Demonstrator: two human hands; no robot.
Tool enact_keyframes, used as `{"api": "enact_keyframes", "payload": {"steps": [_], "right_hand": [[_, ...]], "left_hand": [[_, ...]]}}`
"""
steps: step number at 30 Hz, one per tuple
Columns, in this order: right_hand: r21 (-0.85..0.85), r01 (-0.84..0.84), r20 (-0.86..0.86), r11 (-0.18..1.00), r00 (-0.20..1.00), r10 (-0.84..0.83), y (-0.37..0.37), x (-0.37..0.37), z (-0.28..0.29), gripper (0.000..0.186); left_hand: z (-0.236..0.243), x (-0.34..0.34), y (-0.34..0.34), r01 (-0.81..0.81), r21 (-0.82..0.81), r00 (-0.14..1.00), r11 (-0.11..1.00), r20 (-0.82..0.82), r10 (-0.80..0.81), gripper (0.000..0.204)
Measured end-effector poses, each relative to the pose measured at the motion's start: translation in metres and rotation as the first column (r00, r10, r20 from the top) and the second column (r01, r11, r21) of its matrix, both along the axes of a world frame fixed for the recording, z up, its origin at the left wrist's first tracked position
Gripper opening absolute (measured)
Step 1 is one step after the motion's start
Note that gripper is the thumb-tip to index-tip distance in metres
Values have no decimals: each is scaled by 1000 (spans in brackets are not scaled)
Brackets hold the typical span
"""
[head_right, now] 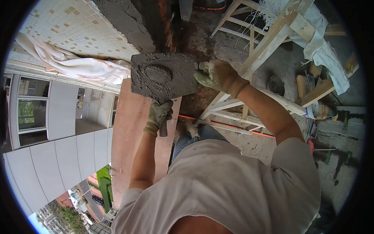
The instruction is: Applying mortar to a brick wall using a trowel and hawk board.
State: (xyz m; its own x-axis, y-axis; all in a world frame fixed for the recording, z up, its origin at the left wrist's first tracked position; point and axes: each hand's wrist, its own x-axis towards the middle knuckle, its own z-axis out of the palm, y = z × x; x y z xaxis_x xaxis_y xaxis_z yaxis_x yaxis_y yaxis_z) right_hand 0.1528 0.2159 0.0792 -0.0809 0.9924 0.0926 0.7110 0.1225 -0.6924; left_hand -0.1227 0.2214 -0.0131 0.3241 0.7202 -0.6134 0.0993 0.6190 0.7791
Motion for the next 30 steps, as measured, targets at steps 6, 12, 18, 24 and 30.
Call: {"api": "enact_keyframes", "payload": {"steps": [6, 12, 18, 24, 30], "right_hand": [[16, -173, 574, 985, 808, 133, 16, 8, 9, 29], [406, -324, 600, 855, 800, 18, 61, 49, -65, 37], [257, -357, 817, 898, 576, -5, 106, 69, -34, 40], [-35, -302, 987, 953, 140, 81, 181, 13, 60, 18], [-322, -177, 946, 930, -14, 325, 193, -64, 177, 30]], "left_hand": [[-24, -33, 3, 427, 394, 823, 814, -542, -170, 27], [-75, -27, -18, 476, 374, 804, 796, -552, -222, 32], [-46, 22, 10, -146, -111, 986, 983, 69, 154, 8], [-32, 35, 24, -156, -64, 982, 986, 102, 162, 8], [-37, 37, 26, -165, -45, 982, 985, 84, 169, 14]]}}
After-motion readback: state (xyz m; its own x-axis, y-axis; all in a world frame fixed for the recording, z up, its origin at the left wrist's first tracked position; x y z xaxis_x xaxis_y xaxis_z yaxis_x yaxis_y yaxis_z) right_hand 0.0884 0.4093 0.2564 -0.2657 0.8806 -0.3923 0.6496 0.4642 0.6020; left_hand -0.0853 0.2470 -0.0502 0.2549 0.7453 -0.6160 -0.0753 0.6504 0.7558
